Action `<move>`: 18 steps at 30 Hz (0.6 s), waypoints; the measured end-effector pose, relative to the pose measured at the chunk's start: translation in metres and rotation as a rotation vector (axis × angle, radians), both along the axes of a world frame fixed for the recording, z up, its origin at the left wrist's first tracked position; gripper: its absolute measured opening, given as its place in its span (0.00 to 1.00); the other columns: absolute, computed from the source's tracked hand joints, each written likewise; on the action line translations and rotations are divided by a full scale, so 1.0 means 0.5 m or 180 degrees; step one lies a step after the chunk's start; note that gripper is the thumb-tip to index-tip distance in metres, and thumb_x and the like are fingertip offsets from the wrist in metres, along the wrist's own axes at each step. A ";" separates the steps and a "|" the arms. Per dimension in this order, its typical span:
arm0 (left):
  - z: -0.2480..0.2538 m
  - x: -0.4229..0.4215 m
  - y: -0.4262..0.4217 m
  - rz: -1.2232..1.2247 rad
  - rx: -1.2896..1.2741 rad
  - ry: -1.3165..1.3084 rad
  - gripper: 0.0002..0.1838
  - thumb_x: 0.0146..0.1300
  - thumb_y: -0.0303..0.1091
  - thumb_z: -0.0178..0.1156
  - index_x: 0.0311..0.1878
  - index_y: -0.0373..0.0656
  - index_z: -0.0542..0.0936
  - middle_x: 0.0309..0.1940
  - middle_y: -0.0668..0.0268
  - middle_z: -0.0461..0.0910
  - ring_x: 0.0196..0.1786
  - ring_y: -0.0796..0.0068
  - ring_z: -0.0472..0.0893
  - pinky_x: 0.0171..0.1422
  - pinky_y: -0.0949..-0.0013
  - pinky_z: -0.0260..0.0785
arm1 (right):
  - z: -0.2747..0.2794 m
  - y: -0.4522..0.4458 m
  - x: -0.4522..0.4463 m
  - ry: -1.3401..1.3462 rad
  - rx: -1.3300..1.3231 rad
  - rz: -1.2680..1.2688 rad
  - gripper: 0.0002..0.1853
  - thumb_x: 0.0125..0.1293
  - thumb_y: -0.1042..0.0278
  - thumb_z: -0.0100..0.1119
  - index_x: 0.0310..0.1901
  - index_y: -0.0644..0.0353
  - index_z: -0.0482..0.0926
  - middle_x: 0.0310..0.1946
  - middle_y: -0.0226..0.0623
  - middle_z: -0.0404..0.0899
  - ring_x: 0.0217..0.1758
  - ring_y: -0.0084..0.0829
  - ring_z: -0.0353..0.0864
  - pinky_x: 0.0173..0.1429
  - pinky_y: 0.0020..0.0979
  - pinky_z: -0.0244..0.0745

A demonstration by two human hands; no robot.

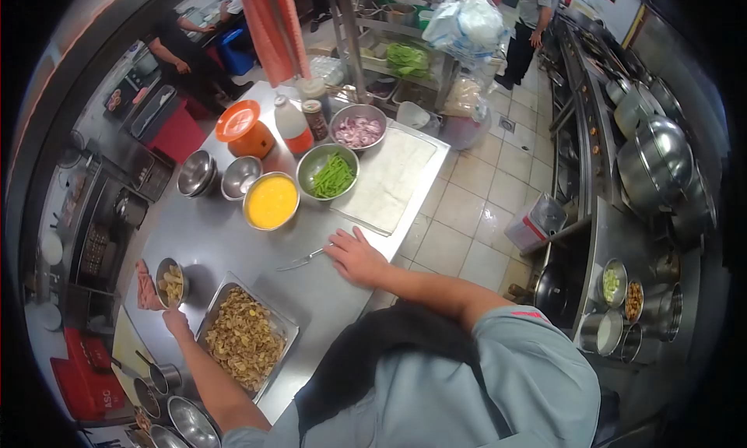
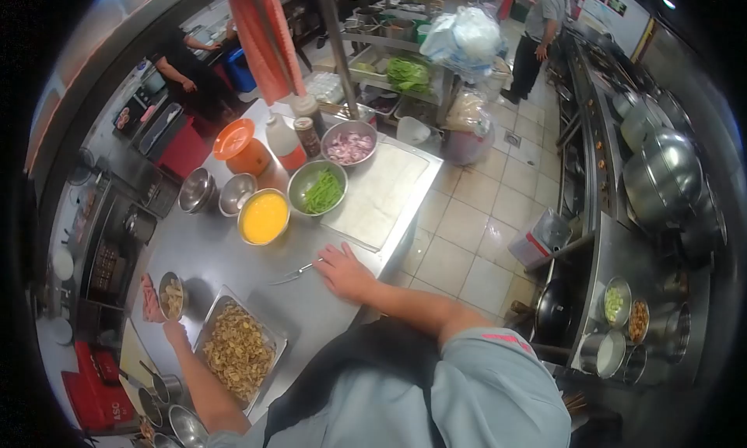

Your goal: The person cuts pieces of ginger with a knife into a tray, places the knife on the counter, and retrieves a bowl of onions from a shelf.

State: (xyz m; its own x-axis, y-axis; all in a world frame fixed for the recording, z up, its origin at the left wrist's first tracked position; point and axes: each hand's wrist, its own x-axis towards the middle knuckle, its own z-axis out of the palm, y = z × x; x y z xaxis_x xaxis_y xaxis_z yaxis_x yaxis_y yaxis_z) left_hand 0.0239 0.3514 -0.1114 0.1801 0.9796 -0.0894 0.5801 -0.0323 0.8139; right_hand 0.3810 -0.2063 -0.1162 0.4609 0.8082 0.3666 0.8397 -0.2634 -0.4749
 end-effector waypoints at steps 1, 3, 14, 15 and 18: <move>0.018 0.022 -0.043 0.0050 0.0348 -0.0105 0.24 0.76 0.53 0.59 0.39 0.37 0.75 0.22 0.66 0.72 0.21 0.72 0.70 0.25 0.64 0.62 | -0.001 -0.002 0.002 0.0061 0.0068 0.0023 0.29 0.65 0.67 0.65 0.69 0.55 0.74 0.69 0.46 0.71 0.79 0.52 0.65 0.82 0.64 0.57; 0.040 0.066 -0.130 0.0158 0.1048 -0.0333 0.21 0.77 0.50 0.59 0.43 0.37 0.77 0.28 0.66 0.75 0.27 0.75 0.72 0.31 0.67 0.66 | -0.006 -0.010 0.011 0.0172 0.0212 0.0081 0.31 0.65 0.69 0.66 0.71 0.55 0.73 0.70 0.49 0.69 0.79 0.55 0.64 0.82 0.64 0.56; 0.084 0.423 -0.966 -0.1994 0.0793 0.0165 0.14 0.69 0.32 0.64 0.54 0.36 0.81 0.49 0.54 0.82 0.54 0.60 0.82 0.61 0.60 0.74 | -0.033 -0.273 0.142 0.1132 0.0681 0.0819 0.27 0.67 0.76 0.61 0.69 0.59 0.74 0.65 0.52 0.76 0.70 0.54 0.75 0.76 0.46 0.69; 0.066 0.444 -1.004 -0.2059 0.1198 0.0226 0.15 0.69 0.32 0.65 0.55 0.37 0.81 0.52 0.52 0.81 0.58 0.56 0.80 0.65 0.57 0.71 | -0.038 -0.311 0.158 0.1099 0.0730 0.0812 0.26 0.68 0.76 0.60 0.68 0.59 0.75 0.63 0.52 0.78 0.68 0.53 0.76 0.75 0.46 0.71; 0.019 0.503 -1.091 -0.2191 0.1636 0.0405 0.20 0.67 0.36 0.65 0.60 0.39 0.80 0.66 0.46 0.74 0.72 0.42 0.70 0.77 0.45 0.59 | -0.062 -0.454 0.204 0.1308 0.0650 0.0349 0.22 0.69 0.75 0.59 0.65 0.60 0.78 0.60 0.50 0.81 0.64 0.53 0.79 0.71 0.47 0.74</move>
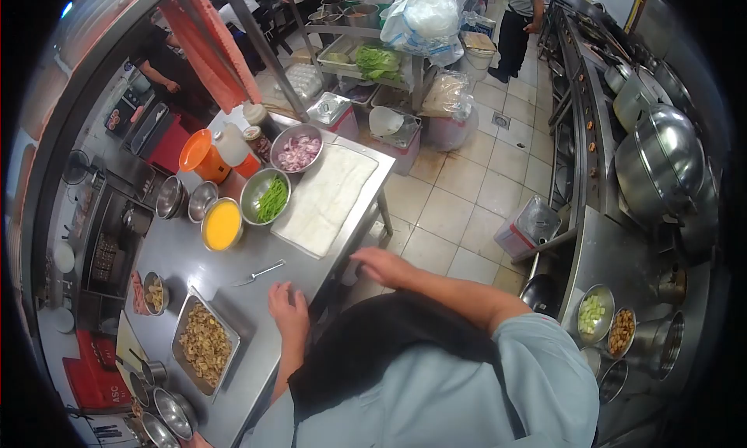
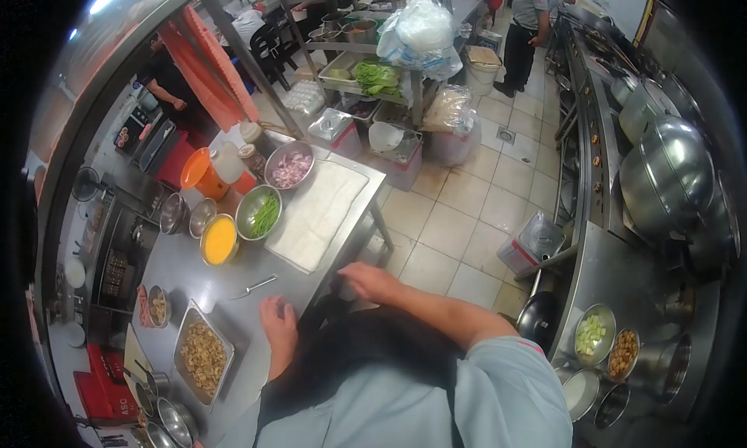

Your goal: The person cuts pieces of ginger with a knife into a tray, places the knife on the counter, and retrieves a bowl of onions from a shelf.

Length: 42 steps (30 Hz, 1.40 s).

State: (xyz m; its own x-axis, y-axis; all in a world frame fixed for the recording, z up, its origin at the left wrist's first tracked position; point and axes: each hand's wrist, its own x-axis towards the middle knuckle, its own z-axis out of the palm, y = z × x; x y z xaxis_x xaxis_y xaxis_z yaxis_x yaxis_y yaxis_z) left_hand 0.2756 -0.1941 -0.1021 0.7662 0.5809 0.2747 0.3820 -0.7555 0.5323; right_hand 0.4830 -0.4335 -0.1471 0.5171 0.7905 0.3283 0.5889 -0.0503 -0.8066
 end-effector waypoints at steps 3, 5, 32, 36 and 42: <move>-0.035 0.038 -0.058 0.0365 0.0746 0.0172 0.24 0.67 0.38 0.66 0.63 0.41 0.78 0.70 0.48 0.72 0.74 0.44 0.68 0.77 0.42 0.57 | -0.087 -0.169 0.065 0.0452 -0.0782 -0.0686 0.17 0.71 0.72 0.55 0.60 0.62 0.81 0.56 0.53 0.84 0.63 0.54 0.81 0.67 0.46 0.77; -0.042 0.051 -0.075 0.0404 0.1088 0.0310 0.25 0.67 0.39 0.65 0.65 0.42 0.78 0.71 0.49 0.71 0.75 0.45 0.67 0.78 0.41 0.56 | -0.180 -0.290 0.096 0.0621 -0.1136 -0.1224 0.16 0.72 0.70 0.54 0.57 0.61 0.83 0.52 0.53 0.86 0.59 0.54 0.83 0.64 0.46 0.79; -0.053 0.104 -0.058 0.0674 0.1332 0.0824 0.26 0.68 0.44 0.53 0.66 0.42 0.74 0.72 0.46 0.68 0.76 0.38 0.65 0.78 0.37 0.57 | -0.242 -0.450 0.611 0.2176 -0.2510 -0.1570 0.18 0.69 0.63 0.63 0.56 0.64 0.83 0.35 0.45 0.88 0.35 0.34 0.89 0.43 0.38 0.82; -0.045 0.108 -0.063 0.0757 0.1206 0.0994 0.26 0.67 0.42 0.52 0.66 0.41 0.74 0.72 0.45 0.68 0.75 0.38 0.66 0.77 0.38 0.57 | -0.224 -0.343 0.775 0.2308 -0.2385 -0.1383 0.20 0.72 0.62 0.62 0.61 0.61 0.80 0.44 0.39 0.86 0.41 0.32 0.88 0.37 0.35 0.84; -0.001 0.161 -0.078 0.1320 0.0712 0.1118 0.19 0.68 0.31 0.57 0.61 0.35 0.78 0.68 0.41 0.71 0.70 0.38 0.71 0.75 0.42 0.61 | -0.150 -0.112 0.944 0.2577 -0.2501 -0.0737 0.21 0.73 0.61 0.61 0.64 0.58 0.79 0.49 0.38 0.85 0.46 0.32 0.88 0.42 0.35 0.85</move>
State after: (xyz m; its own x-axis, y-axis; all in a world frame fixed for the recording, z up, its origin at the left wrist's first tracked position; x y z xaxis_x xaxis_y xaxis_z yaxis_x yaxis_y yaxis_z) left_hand 0.3561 -0.2330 -0.1026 0.5545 0.8088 0.1960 0.7943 -0.5846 0.1652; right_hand 0.9549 -0.4896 -0.2222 0.5110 0.4884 -0.7074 -0.1762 -0.7459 -0.6423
